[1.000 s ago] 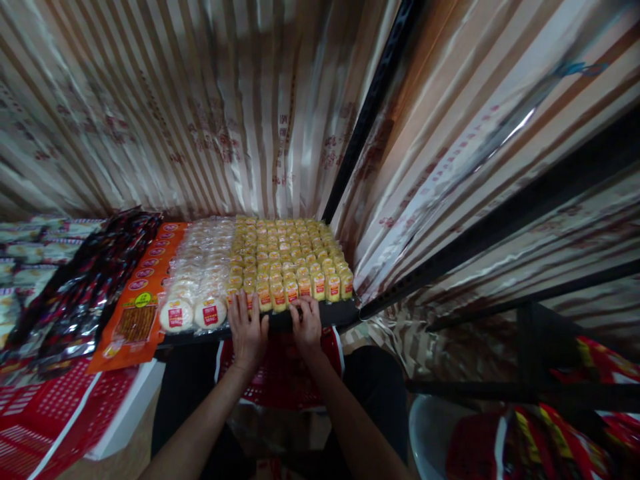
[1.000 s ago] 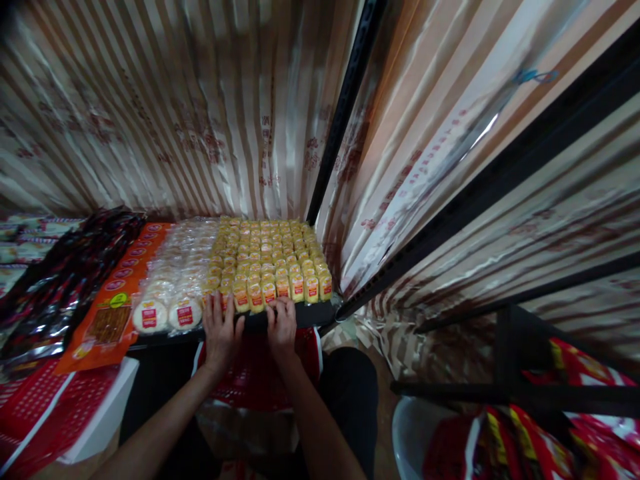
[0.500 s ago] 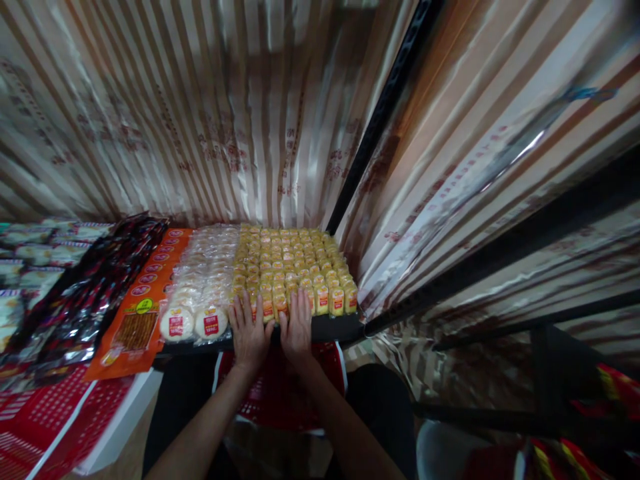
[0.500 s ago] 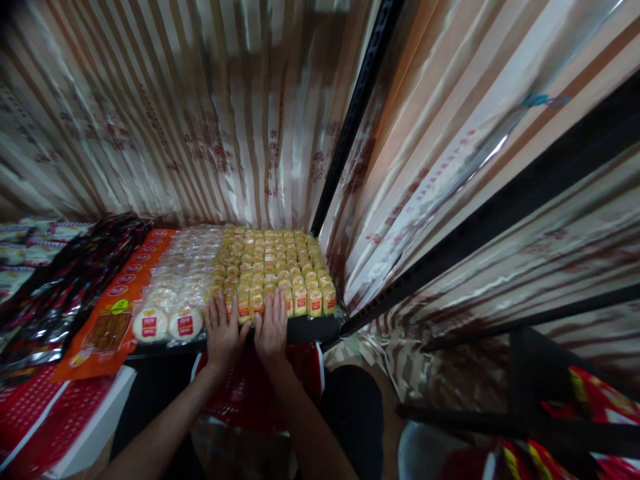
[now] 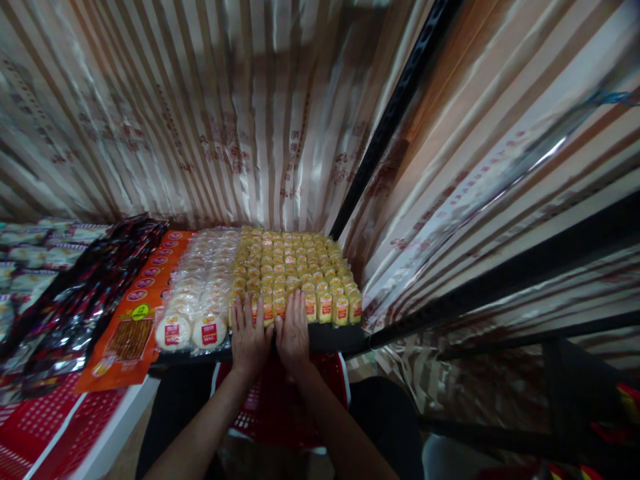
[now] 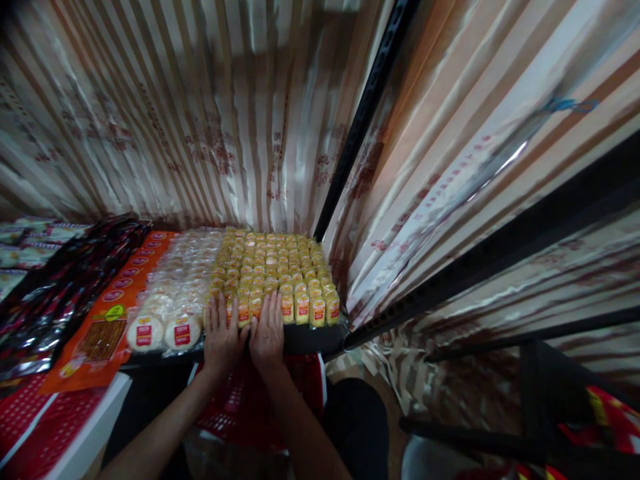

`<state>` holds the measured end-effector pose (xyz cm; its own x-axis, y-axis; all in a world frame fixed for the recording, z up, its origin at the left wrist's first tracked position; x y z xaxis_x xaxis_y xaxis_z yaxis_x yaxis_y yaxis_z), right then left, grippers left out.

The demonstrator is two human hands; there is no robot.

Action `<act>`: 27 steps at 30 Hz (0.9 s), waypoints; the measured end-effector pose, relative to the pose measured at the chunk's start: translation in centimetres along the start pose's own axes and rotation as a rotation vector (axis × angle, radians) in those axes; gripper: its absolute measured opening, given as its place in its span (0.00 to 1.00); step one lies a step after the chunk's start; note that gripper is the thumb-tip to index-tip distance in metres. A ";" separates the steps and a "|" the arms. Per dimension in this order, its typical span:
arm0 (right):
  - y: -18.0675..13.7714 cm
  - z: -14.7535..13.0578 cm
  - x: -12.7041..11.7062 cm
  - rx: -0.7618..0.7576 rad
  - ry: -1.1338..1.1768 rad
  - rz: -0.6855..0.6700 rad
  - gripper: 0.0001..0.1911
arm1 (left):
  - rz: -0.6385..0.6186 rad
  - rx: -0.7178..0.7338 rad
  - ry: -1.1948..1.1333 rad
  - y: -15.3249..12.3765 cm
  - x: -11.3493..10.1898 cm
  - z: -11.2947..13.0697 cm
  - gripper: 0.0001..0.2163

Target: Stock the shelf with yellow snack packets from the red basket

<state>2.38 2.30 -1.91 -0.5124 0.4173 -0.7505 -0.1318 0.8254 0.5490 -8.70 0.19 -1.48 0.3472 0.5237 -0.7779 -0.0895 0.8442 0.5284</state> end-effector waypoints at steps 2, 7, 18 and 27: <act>0.1 0.0 0.0 -0.001 0.006 0.005 0.33 | 0.002 -0.001 -0.005 0.1 0.0 0.0 0.27; 0.5 -0.1 0.1 0.009 -0.001 0.003 0.33 | 0.007 -0.009 -0.027 0.5 0.1 0.1 0.26; 1.2 0.0 0.5 0.014 0.006 -0.002 0.33 | 0.059 0.062 0.091 1.0 0.2 0.2 0.27; 1.6 0.0 0.6 -0.005 0.010 0.018 0.34 | 0.067 0.072 0.094 1.4 0.5 0.1 0.27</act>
<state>1.89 3.92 -1.45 -0.5234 0.4286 -0.7365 -0.1263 0.8157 0.5645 -8.55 1.67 -1.10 0.2536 0.5902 -0.7664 -0.0414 0.7982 0.6010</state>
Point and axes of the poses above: each hand's wrist, its own y-axis towards the middle knuckle, its own x-axis out of the palm, z = x × y, the point moved 5 cm from there along y, towards the middle knuckle, and after that the axes turned 3 degrees about -y, right-handed, at the moved point
